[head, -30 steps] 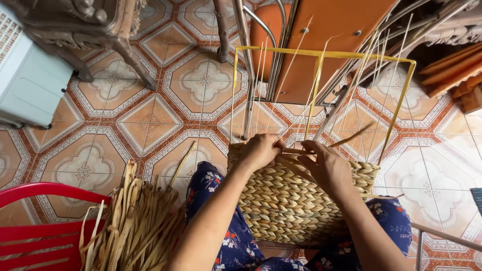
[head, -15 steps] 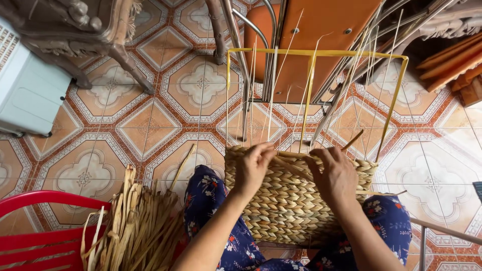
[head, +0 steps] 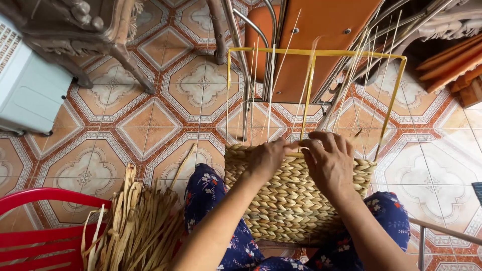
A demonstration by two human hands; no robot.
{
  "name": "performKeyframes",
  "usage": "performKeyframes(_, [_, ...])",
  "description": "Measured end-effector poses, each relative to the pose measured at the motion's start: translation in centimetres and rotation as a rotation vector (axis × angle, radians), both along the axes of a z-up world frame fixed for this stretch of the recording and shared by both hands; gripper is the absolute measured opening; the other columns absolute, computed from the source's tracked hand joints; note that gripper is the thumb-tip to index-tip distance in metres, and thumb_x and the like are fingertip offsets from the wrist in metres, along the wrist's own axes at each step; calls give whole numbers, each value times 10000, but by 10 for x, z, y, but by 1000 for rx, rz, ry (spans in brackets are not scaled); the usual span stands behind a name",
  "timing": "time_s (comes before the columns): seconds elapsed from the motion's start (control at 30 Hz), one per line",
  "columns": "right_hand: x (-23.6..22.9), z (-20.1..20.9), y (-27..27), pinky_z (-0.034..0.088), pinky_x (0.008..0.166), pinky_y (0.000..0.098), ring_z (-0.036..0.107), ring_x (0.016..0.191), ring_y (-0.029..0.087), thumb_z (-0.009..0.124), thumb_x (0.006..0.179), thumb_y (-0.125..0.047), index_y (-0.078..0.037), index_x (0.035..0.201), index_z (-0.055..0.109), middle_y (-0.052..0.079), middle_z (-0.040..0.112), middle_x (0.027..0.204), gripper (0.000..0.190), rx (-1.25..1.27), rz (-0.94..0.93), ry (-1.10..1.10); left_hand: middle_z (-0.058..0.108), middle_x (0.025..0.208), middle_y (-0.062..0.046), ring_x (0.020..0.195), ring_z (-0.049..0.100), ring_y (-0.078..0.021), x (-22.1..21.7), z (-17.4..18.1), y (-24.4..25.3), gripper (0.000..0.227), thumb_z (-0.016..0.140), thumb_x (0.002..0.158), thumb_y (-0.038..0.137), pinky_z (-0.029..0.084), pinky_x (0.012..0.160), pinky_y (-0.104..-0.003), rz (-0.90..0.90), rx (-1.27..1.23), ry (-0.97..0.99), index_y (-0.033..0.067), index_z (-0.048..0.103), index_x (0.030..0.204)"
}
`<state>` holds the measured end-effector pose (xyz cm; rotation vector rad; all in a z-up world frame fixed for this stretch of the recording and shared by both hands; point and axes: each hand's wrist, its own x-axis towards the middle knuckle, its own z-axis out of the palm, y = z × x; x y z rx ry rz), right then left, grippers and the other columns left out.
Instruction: The recorder is weaving a mat by hand using dried plant fibers over a yellow frame.
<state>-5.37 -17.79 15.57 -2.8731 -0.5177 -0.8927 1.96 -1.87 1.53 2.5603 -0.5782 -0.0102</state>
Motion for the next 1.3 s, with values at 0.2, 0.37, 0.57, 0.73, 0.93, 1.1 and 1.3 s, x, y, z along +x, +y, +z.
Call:
performKeyframes(0.2, [34, -37, 7, 554, 563, 379, 681, 702, 235, 620, 1009, -236, -162, 1173, 722, 40, 702, 1011, 207, 145, -178, 649, 591, 616, -43, 393, 514, -128, -3, -43, 18, 264, 487, 1117, 104, 401, 303, -274, -118, -432, -372, 5, 492, 1362])
performKeyframes(0.37, [57, -93, -11, 623, 682, 341, 715, 801, 221, 606, 958, -183, -49, 1112, 664, 100, 720, 973, 212, 794, 155, 580, 646, 689, -31, 421, 583, -122, 6, 9, 33, 295, 492, 1059, 138, 513, 374, -272, -199, -469, 130, 86, 522, 1348])
performKeyframes(0.57, [35, -83, -21, 627, 668, 393, 717, 762, 247, 499, 1026, -186, -13, 1039, 650, 168, 729, 962, 229, 1806, 47, 752, 724, 877, -45, 535, 661, -147, 22, 31, 8, 185, 537, 1047, 184, 539, 470, -260, -57, -286, 390, 85, 649, 1156])
performKeyframes(0.73, [15, -47, -18, 637, 747, 392, 750, 857, 240, 612, 1012, -272, 7, 1134, 664, 144, 789, 1062, 309, 1435, 139, 792, 729, 770, -111, 602, 664, -194, 19, 9, 0, 373, 434, 1074, 30, 576, 501, -305, -48, -18, 205, 187, 722, 1253])
performKeyframes(0.93, [17, -27, -21, 572, 610, 447, 717, 817, 323, 749, 805, -453, -97, 1176, 599, 98, 755, 1048, 535, 259, -73, 543, 762, 863, -29, 616, 648, -104, 20, 32, 12, 249, 643, 1012, 394, 581, 585, -349, -178, -302, 320, 230, 742, 1172])
performKeyframes(1.1, [17, -61, -36, 575, 614, 404, 755, 718, 212, 668, 921, -471, -206, 1076, 652, -34, 768, 915, 307, 182, -217, 740, 765, 1005, -13, 459, 611, -98, 9, 36, 10, 302, 541, 1022, 384, 506, 406, -257, 22, -589, 407, 152, 723, 1085])
performKeyframes(1.3, [11, -62, -34, 505, 450, 354, 668, 674, 194, 693, 919, -409, -201, 958, 759, -16, 728, 838, 222, 109, -125, 459, 800, 978, -66, 441, 548, -81, -20, 17, 12, 180, 654, 1045, 240, 431, 356, -186, 272, -639, -243, 67, 668, 1094])
